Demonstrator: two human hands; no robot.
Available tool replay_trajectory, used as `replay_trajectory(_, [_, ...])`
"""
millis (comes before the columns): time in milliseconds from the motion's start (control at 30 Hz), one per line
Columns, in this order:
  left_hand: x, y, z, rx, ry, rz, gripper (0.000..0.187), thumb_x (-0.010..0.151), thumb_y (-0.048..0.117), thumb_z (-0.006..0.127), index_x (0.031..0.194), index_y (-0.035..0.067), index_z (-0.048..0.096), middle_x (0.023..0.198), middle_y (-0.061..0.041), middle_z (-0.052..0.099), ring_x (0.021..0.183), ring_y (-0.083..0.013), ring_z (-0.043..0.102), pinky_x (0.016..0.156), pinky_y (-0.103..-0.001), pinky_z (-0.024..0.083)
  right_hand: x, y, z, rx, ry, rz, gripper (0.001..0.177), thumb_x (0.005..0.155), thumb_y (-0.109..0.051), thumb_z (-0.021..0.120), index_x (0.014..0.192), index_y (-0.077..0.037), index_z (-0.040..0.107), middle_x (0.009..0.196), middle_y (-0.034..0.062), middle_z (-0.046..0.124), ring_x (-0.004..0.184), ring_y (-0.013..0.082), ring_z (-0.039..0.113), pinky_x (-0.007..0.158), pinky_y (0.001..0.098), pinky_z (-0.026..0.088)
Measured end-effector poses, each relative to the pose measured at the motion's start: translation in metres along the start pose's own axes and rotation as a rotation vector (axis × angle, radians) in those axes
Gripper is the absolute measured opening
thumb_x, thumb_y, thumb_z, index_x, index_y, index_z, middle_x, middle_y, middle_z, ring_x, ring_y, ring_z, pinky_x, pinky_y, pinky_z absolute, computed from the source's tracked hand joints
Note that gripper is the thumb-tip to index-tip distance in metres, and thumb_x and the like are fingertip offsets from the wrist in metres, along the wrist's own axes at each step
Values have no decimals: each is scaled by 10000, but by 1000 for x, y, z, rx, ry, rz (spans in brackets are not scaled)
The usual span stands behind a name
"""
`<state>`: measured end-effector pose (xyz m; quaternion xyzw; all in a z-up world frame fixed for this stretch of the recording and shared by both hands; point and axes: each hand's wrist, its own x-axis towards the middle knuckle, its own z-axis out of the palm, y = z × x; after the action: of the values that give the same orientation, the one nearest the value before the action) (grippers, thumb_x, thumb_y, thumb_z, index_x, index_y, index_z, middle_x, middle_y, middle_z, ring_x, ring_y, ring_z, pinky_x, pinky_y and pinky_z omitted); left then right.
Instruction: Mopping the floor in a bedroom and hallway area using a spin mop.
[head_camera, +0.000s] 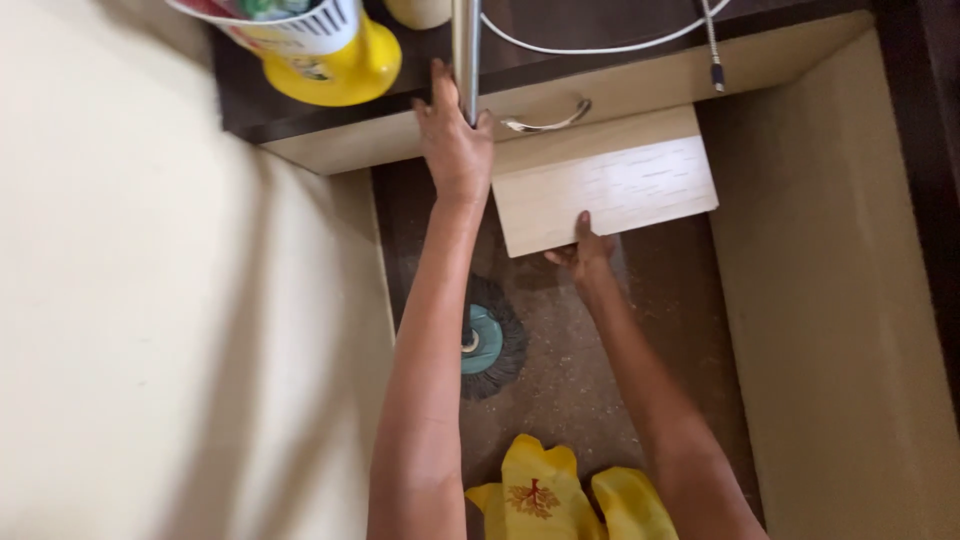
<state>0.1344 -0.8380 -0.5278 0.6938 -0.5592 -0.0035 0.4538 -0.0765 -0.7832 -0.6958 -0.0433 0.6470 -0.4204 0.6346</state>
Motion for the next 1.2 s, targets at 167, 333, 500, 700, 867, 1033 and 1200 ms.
replay_trajectory(167, [3, 12, 3, 193, -22, 15, 851, 826, 73, 839, 1521, 69, 348, 1587, -107, 441, 1521, -252, 379, 1264, -664, 155, 5, 3, -16, 0, -124, 14, 482, 995, -344, 594, 1367, -52, 498, 1084, 180, 706, 818, 337, 746, 658, 563, 655])
replay_trajectory(333, [-3, 20, 1, 252, -45, 46, 830, 812, 74, 834, 1498, 33, 366, 1594, -99, 412, 1535, -256, 321, 1246, -686, 160, 25, 14, -10, 43, -169, 27, 454, 1007, -325, 597, 1350, -37, 529, 1043, 173, 723, 805, 330, 750, 646, 575, 646])
replay_trajectory(500, [-7, 14, 3, 283, -37, 65, 733, 845, 46, 805, 1448, 57, 389, 1624, -95, 414, 1573, -268, 310, 1273, -690, 147, 51, 13, 37, 84, -125, 43, 452, 996, -332, 616, 1352, -71, 520, 1006, 153, 729, 752, 330, 738, 603, 544, 659])
replay_trajectory(700, [-4, 26, -7, 244, -87, 42, 808, 794, 73, 815, 1470, 6, 378, 1594, -113, 425, 1540, -282, 325, 1248, -687, 158, 91, -6, 84, -17, -203, -46, 586, 929, -387, 679, 1383, -157, 387, 1053, 189, 686, 668, 346, 710, 518, 465, 631])
replay_trajectory(867, [-5, 25, -1, 228, -71, 15, 775, 797, 67, 809, 1449, 49, 390, 1595, -86, 435, 1546, -271, 332, 1267, -675, 150, 105, -29, 83, -196, -265, -151, 638, 950, -429, 687, 1405, -83, 403, 1155, 219, 667, 682, 330, 738, 500, 431, 628])
replay_trajectory(1033, [-3, 20, -1, 239, -45, 54, 804, 846, 49, 785, 1520, 28, 347, 1610, -98, 408, 1549, -263, 323, 1277, -677, 140, 66, -37, 80, -421, -230, -211, 555, 990, -436, 637, 1352, -34, 516, 1072, 208, 685, 663, 302, 735, 466, 404, 602])
replay_trajectory(1200, [3, 25, -10, 86, -88, -73, 815, 814, -12, 746, 1530, 48, 361, 1640, -155, 355, 1506, -279, 342, 1248, -625, 185, 155, 87, -25, -483, -535, -393, 620, 1114, -323, 694, 931, 252, 549, 777, 206, 649, 629, 228, 626, 515, 361, 493])
